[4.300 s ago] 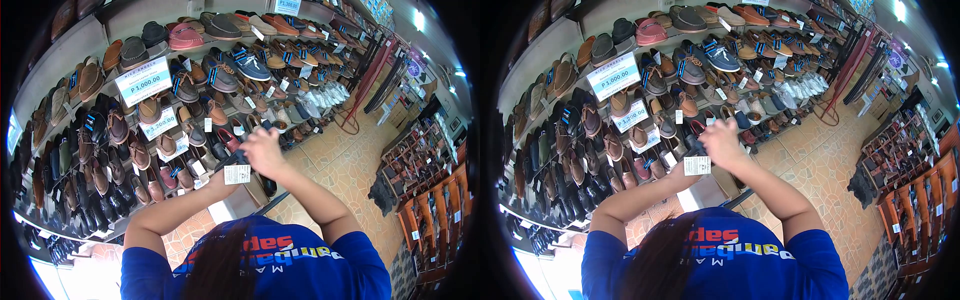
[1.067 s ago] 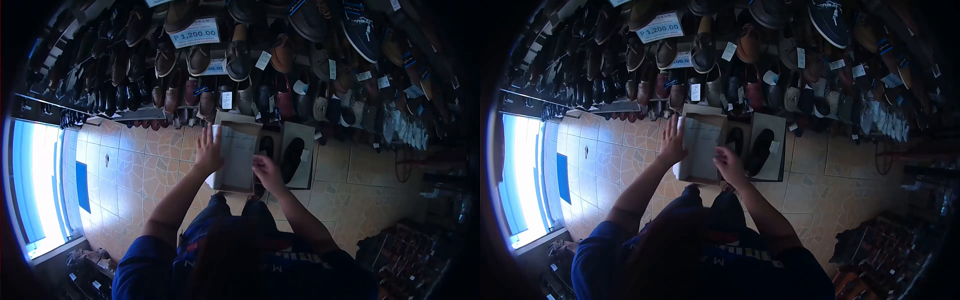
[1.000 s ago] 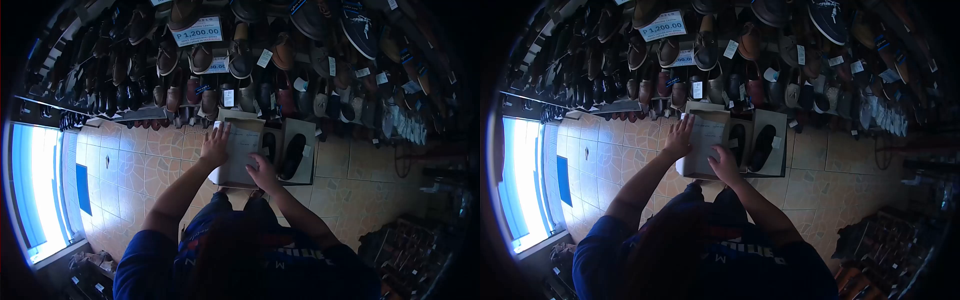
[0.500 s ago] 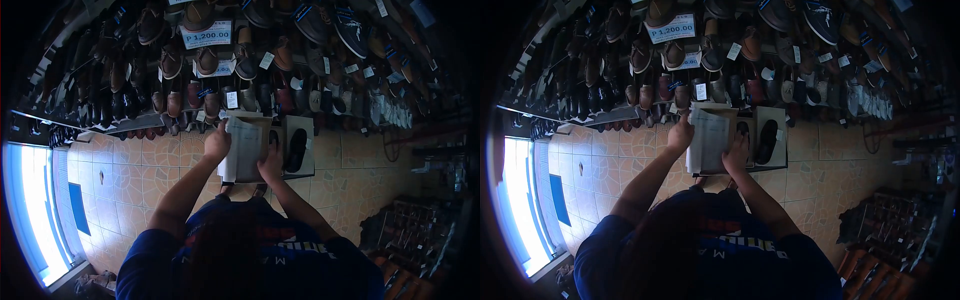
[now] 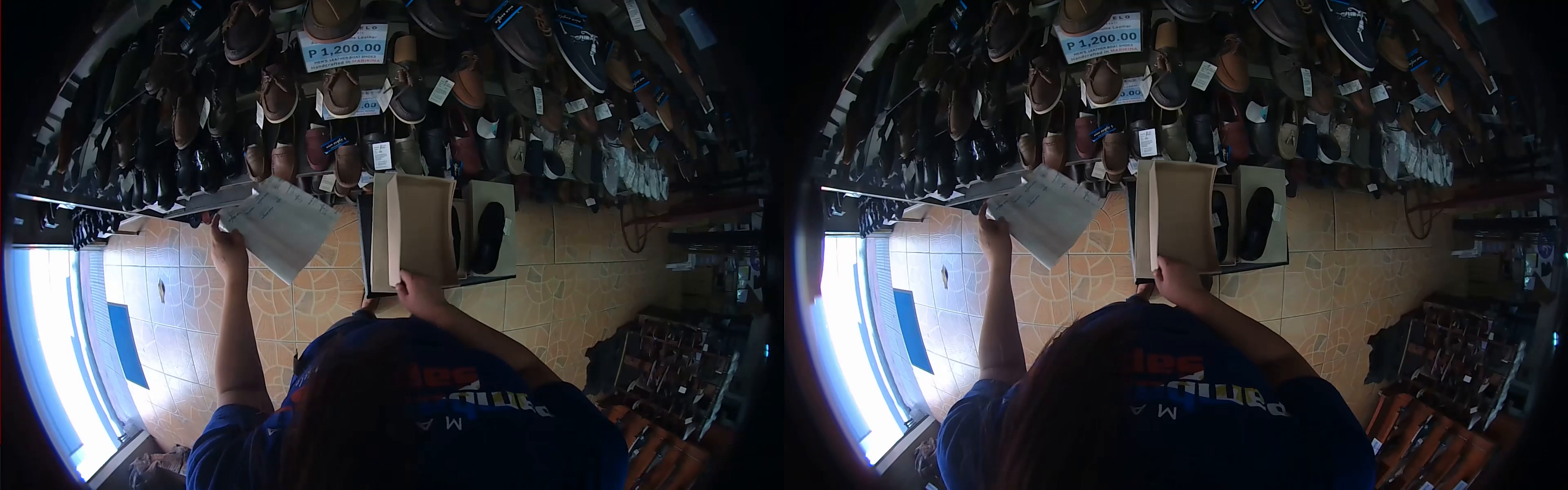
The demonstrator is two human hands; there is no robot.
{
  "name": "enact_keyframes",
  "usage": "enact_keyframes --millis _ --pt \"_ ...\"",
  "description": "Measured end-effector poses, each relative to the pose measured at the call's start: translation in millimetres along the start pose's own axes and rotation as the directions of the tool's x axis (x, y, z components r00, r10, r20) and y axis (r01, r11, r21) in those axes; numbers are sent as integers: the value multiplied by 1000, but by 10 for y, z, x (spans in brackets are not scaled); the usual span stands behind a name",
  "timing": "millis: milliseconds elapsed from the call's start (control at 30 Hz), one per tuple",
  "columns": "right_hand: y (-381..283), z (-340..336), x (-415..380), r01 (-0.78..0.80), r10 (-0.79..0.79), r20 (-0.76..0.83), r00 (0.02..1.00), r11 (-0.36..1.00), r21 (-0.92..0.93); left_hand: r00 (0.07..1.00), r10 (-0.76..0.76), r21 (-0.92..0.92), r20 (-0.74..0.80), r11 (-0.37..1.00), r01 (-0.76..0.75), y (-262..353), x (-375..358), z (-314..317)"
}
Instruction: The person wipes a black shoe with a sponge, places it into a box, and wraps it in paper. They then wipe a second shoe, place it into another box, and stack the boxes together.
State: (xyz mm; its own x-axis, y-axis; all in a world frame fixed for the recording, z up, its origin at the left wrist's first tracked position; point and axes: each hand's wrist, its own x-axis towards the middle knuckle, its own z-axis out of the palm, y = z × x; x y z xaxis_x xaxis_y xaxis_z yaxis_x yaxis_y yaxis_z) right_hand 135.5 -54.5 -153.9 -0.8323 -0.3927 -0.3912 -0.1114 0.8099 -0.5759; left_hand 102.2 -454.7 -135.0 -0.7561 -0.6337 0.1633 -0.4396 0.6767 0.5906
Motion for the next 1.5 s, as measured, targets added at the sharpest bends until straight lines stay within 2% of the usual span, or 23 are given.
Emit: enact_keyframes --millis 67,133,167,200,233,267,300,400,567,733,833,867,933,967,1000,1033,1100,1200,1300,1333,1367,1400,1500 --pt "60 -171 -18 -51 84 -208 975 986 159 1000 -28 -10 -15 1000 27 -143 -17 42" --pt "156 -642 -46 115 177 -380 908 767 631 995 -103 -31 0 994 103 -109 -9 3" --pt "581 -792 35 226 198 -389 900 552 803 990 -141 -38 9 989 142 -105 -13 -24" --pt "557 -1099 -51 307 149 -312 938 59 950 990 -144 -33 7 989 144 -103 -9 -41" --pt "512 -1419 -137 251 98 -232 968 -450 857 990 -144 -31 4 989 144 -87 13 -42" --pt "507 -1545 -141 191 50 -201 978 -591 784 990 -142 -31 0 989 142 -69 40 -32" --pt "573 -1529 -127 156 39 -168 985 -618 771 990 -139 -44 2 989 139 -60 59 -19" --pt "845 -977 -44 113 200 7 980 -580 807 995 -102 -51 1 993 102 -66 95 22" --pt "1189 -29 -100 39 438 268 858 -577 816 997 -68 -83 22 994 70 103 47 27" --pt "1222 -424 -121 121 502 137 854 -447 886 999 -4 -148 41 989 10 158 5 129" --pt "923 -939 -91 288 522 -174 835 -144 947 999 45 -156 1 987 -44 233 14 133" --pt "725 -1075 -125 353 544 -398 739 191 916 998 55 -159 -4 986 -55 267 2 107" --pt "340 -1117 -253 202 327 -574 751 713 671 999 32 -177 15 984 -29 289 4 94" --pt "186 -1047 -294 124 191 -607 771 890 438 999 21 -187 24 982 -17 307 9 94" --pt "83 -880 -276 129 45 -574 818 957 259 999 21 -211 31 977 -14 338 9 99" --pt "6 -671 -238 148 -92 -508 857 986 72 999 20 -232 37 973 -11 375 -2 103" --pt "-77 -267 -156 67 -54 -233 971 997 49 998 51 -270 29 962 -41 406 -24 122" --pt "137 220 17 27 -24 -37 999 997 70 993 114 -381 30 920 -94 536 -119 105" --pt "193 121 149 113 -79 -313 947 989 93 890 320 -71 326 947 -314 681 -303 100" --pt "191 3 209 68 -41 -302 952 994 80 827 362 34 430 909 -415 833 -407 131" --pt "182 -116 273 93 -102 -404 909 995 -43 755 382 125 533 847 -516 996 -515 175" --pt "173 -229 352 106 -177 -493 852 980 -169 719 431 58 545 836 -545 1052 -602 282" --pt "134 -481 565 -137 -44 -624 780 961 -239 689 491 -119 533 850 -514 989 -784 906"
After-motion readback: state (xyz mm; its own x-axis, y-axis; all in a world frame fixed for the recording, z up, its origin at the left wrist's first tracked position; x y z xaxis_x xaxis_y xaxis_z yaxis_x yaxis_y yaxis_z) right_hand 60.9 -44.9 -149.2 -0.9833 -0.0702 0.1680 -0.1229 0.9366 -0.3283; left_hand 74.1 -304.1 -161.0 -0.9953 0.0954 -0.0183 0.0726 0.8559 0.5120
